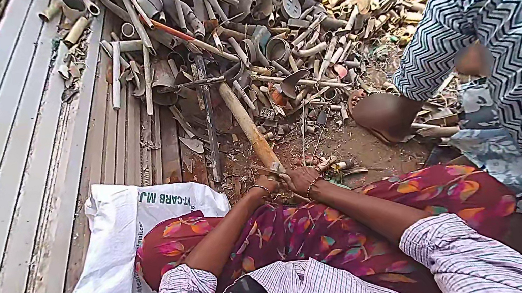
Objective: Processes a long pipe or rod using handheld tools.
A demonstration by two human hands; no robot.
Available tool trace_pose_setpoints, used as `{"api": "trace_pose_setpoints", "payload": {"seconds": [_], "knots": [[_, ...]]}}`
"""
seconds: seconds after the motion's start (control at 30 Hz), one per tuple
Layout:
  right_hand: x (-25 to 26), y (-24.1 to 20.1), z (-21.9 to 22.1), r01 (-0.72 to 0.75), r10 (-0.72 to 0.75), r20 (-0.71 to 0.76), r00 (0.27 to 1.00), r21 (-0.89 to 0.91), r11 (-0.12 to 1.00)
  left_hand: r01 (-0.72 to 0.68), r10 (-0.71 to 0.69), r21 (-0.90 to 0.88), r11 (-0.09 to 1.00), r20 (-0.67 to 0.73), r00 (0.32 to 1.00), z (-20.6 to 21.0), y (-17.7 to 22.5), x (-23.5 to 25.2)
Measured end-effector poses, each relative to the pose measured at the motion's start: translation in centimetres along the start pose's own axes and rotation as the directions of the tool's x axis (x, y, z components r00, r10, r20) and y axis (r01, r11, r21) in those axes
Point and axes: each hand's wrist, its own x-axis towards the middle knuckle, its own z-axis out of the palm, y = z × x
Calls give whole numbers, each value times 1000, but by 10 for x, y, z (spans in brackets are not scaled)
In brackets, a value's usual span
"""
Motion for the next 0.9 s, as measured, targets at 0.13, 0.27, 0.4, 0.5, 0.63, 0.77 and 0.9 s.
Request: {"api": "trace_pose_setpoints", "payload": {"seconds": [0.13, 0.27, 0.4, 0.5, 0.63, 0.77, 0.9], "knots": [[2, 7, -4, 4, -4, 8, 1000, -6, 1000, -19, 19, -7, 1000, -5, 1000, 1, -3, 5], [3, 4, -5, -12, 12, 17, 1000, 13, 1000, -9, 9, 16, 1000, 2, 1000, 1, -3, 4], [-3, -3, -2, 40, -41, 38, 998, 6, 999, -1, 3, 68, 998, -25, 1000, 1, -1, 2], [8, 10, -5, -70, 69, 27, 997, 25, 997, -38, 38, 71, 997, 8, 999, 3, -7, 9], [-4, -3, -8, -13, 13, 35, 999, 5, 1000, -54, 62, 246, 968, -25, 998, 1, 0, 3], [-1, -2, -5, -5, 6, 31, 999, -24, 1000, -47, 63, 409, 911, -26, 998, -1, 6, -8], [-3, -6, -4, -5, 6, 45, 999, -25, 1000, -39, 71, 423, 905, -61, 996, -2, 7, -6]]}}
